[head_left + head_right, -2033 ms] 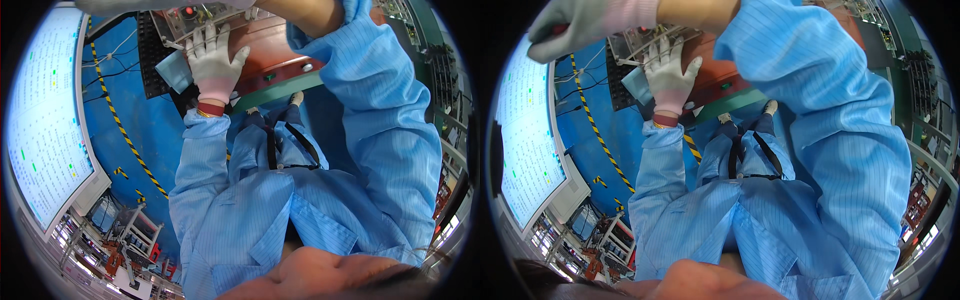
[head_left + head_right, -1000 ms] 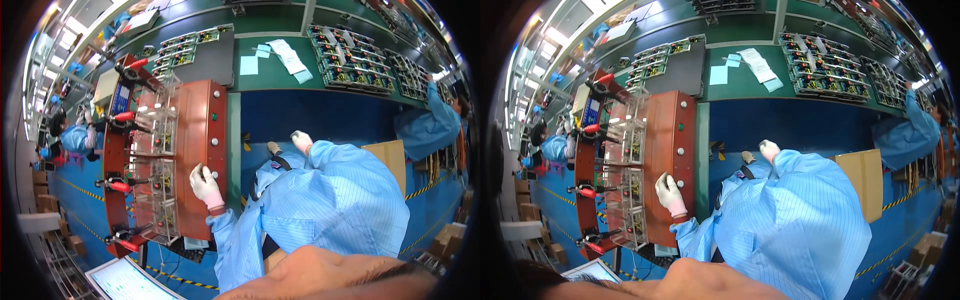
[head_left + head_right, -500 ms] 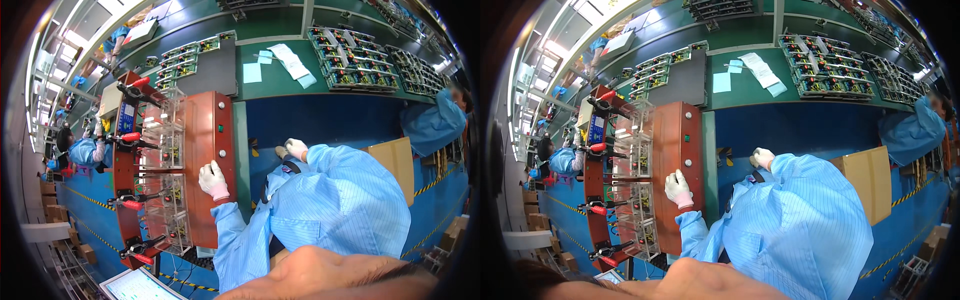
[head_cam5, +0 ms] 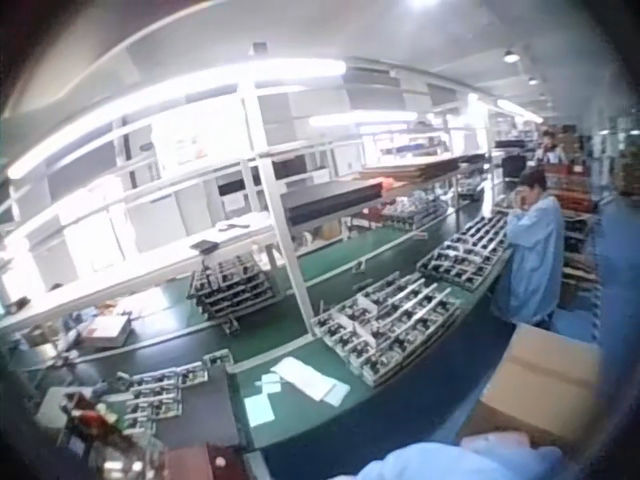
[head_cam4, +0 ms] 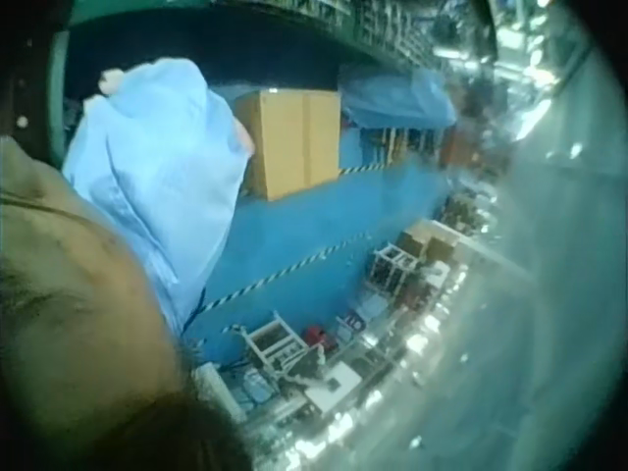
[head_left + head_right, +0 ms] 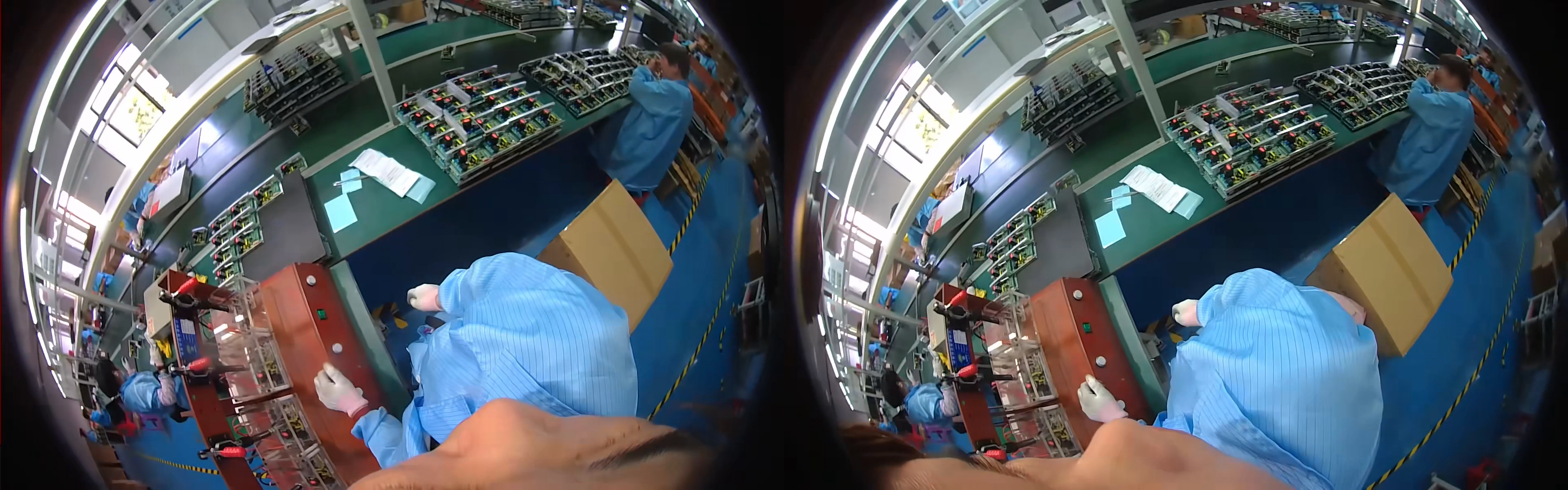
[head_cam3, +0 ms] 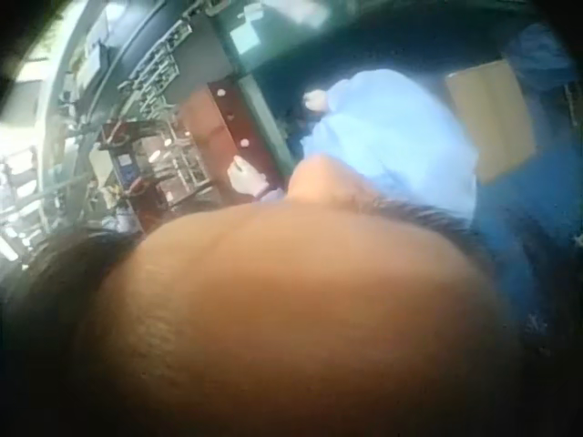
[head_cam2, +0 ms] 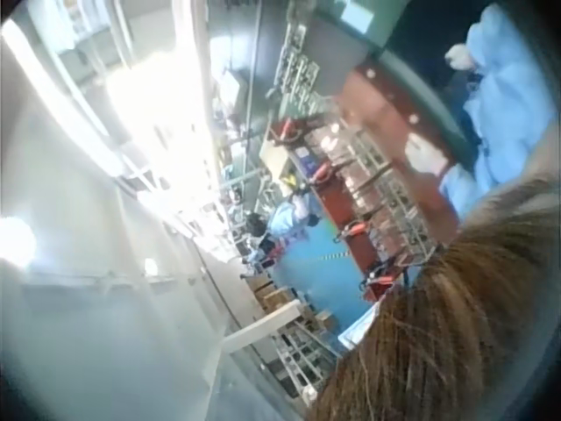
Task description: The recorder is sorting, inspecting, and testing electronic circuit boards using a specialized fixture in an assembly line setting.
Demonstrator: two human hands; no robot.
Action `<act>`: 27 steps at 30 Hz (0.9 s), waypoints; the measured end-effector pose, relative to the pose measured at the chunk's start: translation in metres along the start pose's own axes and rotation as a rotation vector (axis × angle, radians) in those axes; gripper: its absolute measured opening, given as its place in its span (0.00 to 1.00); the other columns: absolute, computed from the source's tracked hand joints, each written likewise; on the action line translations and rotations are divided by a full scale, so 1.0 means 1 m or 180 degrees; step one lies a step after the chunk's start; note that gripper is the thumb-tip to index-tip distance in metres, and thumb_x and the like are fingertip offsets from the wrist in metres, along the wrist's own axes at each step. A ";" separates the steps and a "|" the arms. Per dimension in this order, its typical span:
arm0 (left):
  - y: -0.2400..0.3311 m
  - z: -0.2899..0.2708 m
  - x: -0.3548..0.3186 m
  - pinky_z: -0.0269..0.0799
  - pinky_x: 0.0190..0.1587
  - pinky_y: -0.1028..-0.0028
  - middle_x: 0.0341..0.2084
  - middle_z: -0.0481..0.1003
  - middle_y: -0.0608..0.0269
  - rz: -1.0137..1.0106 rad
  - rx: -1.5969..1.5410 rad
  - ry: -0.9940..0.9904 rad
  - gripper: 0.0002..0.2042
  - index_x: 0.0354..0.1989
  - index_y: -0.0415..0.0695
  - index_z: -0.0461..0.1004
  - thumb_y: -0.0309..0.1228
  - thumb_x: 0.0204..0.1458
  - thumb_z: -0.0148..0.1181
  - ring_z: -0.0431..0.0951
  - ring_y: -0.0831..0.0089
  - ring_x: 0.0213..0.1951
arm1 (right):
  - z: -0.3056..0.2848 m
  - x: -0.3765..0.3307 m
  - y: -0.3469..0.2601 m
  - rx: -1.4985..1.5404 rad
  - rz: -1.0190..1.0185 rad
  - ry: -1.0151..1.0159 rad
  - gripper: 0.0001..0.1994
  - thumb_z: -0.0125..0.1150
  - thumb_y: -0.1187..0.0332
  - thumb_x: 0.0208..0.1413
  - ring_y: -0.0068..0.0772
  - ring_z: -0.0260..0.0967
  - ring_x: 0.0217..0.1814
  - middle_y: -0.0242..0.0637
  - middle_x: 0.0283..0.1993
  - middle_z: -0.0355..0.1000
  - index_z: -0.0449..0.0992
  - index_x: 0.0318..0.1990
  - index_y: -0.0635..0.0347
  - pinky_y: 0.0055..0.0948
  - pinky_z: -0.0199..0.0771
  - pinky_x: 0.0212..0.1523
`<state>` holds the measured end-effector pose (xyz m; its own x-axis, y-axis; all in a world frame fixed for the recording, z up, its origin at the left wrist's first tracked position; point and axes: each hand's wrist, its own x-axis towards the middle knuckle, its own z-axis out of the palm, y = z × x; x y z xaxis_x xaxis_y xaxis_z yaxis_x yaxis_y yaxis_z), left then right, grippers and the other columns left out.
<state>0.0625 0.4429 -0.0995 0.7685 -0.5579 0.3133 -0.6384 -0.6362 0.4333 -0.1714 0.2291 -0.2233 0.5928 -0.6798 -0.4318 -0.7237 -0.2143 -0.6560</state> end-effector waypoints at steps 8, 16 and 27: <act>0.002 0.003 0.001 0.67 0.32 0.61 0.25 0.75 0.55 -0.0046 -0.0032 -0.0041 0.19 0.27 0.40 0.76 0.43 0.58 0.48 0.72 0.54 0.27 | -0.012 -0.010 0.030 0.0507 0.0704 -0.0057 0.17 0.45 0.64 0.52 0.43 0.74 0.44 0.41 0.42 0.77 0.76 0.45 0.58 0.36 0.72 0.47; -0.006 0.004 -0.004 0.67 0.27 0.63 0.19 0.73 0.58 0.0243 0.0325 0.0403 0.15 0.21 0.44 0.74 0.40 0.54 0.55 0.71 0.58 0.21 | -0.027 -0.046 0.010 0.0483 0.0740 -0.0238 0.19 0.48 0.62 0.50 0.45 0.71 0.51 0.44 0.46 0.76 0.77 0.45 0.62 0.35 0.70 0.52; 0.001 -0.002 -0.003 0.66 0.31 0.62 0.21 0.72 0.58 0.0051 0.0361 0.0243 0.17 0.21 0.43 0.73 0.43 0.55 0.52 0.72 0.57 0.25 | -0.009 -0.017 0.033 -0.0018 0.0361 -0.0311 0.18 0.45 0.63 0.53 0.46 0.71 0.51 0.44 0.46 0.76 0.77 0.44 0.60 0.35 0.69 0.52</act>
<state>0.0596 0.4448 -0.0986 0.7563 -0.5290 0.3848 -0.6481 -0.6860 0.3308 -0.2088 0.2279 -0.2323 0.5385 -0.6285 -0.5613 -0.7897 -0.1443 -0.5962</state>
